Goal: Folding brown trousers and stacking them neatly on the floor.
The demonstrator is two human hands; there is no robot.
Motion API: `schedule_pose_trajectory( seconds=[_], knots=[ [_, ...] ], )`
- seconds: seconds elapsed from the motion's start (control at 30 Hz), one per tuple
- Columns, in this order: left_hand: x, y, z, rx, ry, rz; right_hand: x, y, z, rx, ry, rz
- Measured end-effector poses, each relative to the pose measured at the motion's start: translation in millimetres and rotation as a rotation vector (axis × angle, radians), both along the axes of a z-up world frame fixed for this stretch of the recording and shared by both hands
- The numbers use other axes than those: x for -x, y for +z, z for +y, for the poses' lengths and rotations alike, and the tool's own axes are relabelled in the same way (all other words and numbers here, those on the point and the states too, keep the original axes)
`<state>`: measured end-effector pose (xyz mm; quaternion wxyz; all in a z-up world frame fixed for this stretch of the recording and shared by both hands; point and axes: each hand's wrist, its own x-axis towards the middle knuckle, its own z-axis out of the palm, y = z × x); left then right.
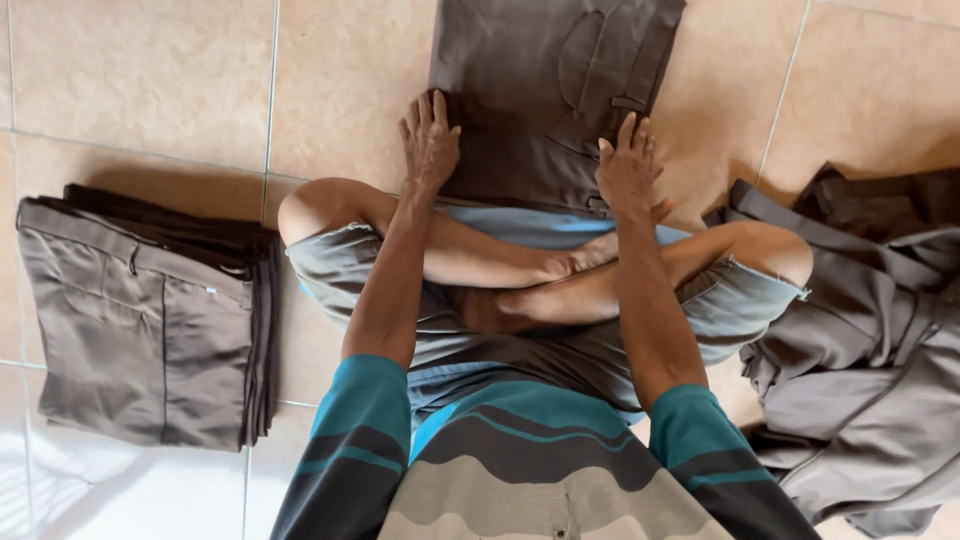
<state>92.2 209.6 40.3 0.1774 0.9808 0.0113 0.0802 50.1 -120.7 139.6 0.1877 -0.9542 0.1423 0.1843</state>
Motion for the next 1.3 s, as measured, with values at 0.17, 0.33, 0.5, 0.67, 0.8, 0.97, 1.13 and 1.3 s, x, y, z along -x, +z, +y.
schedule_pose_trajectory(
  seconds=[0.17,0.33,0.5,0.67,0.8,0.97,1.13,1.3],
  knots=[
    [7.7,6.0,-4.2,-0.066,-0.068,0.124,1.8,-30.4,-16.6,0.06,0.017,-0.183],
    [13.4,-1.0,-3.0,-0.074,-0.073,0.128,-1.9,-40.1,-19.7,0.069,-0.004,-0.122],
    [3.1,4.8,0.3,0.024,-0.047,0.015,-2.1,-39.1,-19.1,0.028,-0.078,-0.351],
    [-13.1,-0.3,3.2,0.371,0.15,0.037,-11.8,-10.4,-15.4,-0.224,-0.384,-0.116],
    [-29.9,17.7,-4.1,0.517,0.359,0.231,-15.2,12.8,-17.2,-0.362,-0.401,-0.199],
    [-48.7,-0.5,-3.5,0.547,0.361,0.406,-23.6,-7.1,-23.3,-0.365,-0.385,-0.181],
    [-51.5,10.3,-1.4,0.552,0.242,0.34,-31.2,-18.7,-27.6,-0.315,-0.265,-0.213],
    [-50.7,7.5,-9.1,0.408,0.213,0.16,-55.7,-42.9,-42.2,-0.297,0.041,-0.643]
  ],
)
